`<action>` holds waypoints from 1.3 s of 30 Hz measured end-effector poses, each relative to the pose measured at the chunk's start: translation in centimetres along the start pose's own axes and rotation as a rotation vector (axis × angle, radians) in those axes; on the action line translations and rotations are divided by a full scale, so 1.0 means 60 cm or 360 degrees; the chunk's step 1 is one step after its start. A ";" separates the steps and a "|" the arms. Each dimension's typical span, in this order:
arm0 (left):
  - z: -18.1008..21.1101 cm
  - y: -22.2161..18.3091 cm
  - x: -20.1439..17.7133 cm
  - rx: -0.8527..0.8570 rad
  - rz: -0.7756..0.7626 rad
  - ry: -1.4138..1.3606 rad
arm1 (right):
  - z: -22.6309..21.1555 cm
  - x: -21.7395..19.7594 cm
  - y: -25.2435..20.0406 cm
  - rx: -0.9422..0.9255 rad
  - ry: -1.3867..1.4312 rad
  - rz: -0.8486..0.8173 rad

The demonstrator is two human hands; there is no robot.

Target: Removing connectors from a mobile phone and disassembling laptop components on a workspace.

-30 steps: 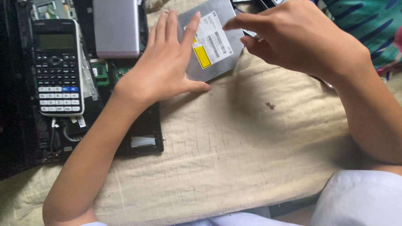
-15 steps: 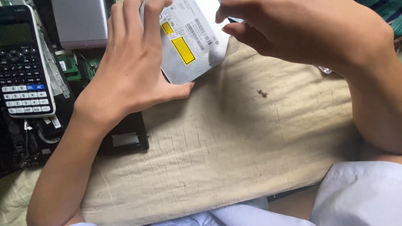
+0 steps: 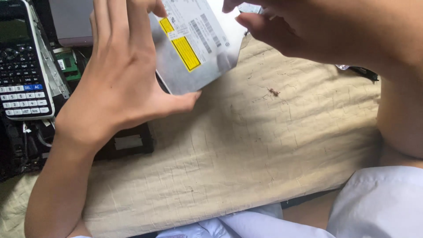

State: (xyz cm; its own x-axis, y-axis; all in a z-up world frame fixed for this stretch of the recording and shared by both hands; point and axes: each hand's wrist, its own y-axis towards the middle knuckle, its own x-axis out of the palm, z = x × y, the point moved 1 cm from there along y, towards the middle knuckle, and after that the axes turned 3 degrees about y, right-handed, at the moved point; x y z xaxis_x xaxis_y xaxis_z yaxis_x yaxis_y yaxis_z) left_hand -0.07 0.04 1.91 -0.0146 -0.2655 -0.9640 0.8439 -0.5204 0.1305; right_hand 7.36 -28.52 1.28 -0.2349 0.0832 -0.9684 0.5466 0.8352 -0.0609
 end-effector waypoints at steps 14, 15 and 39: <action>-0.004 -0.031 0.089 -0.0131 0.0088 0.0096 | -0.043 -0.007 0.046 0.0102 0.0140 -0.0218; 0.001 -0.034 0.093 -0.0167 0.0093 0.0104 | -0.048 -0.013 0.049 0.0213 0.0100 -0.0306; 0.005 -0.043 0.107 -0.0051 -0.0121 0.0205 | -0.057 -0.013 0.034 0.0032 -0.0328 -0.0328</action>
State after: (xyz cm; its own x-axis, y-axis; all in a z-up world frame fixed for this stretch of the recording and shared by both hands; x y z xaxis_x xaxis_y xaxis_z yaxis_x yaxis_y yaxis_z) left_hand -2.51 -0.58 -4.52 -0.0118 -0.1189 -0.9928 0.8597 -0.5084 0.0507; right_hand 5.90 -25.02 2.76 -0.1754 -0.2008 -0.9638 0.5204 0.8121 -0.2639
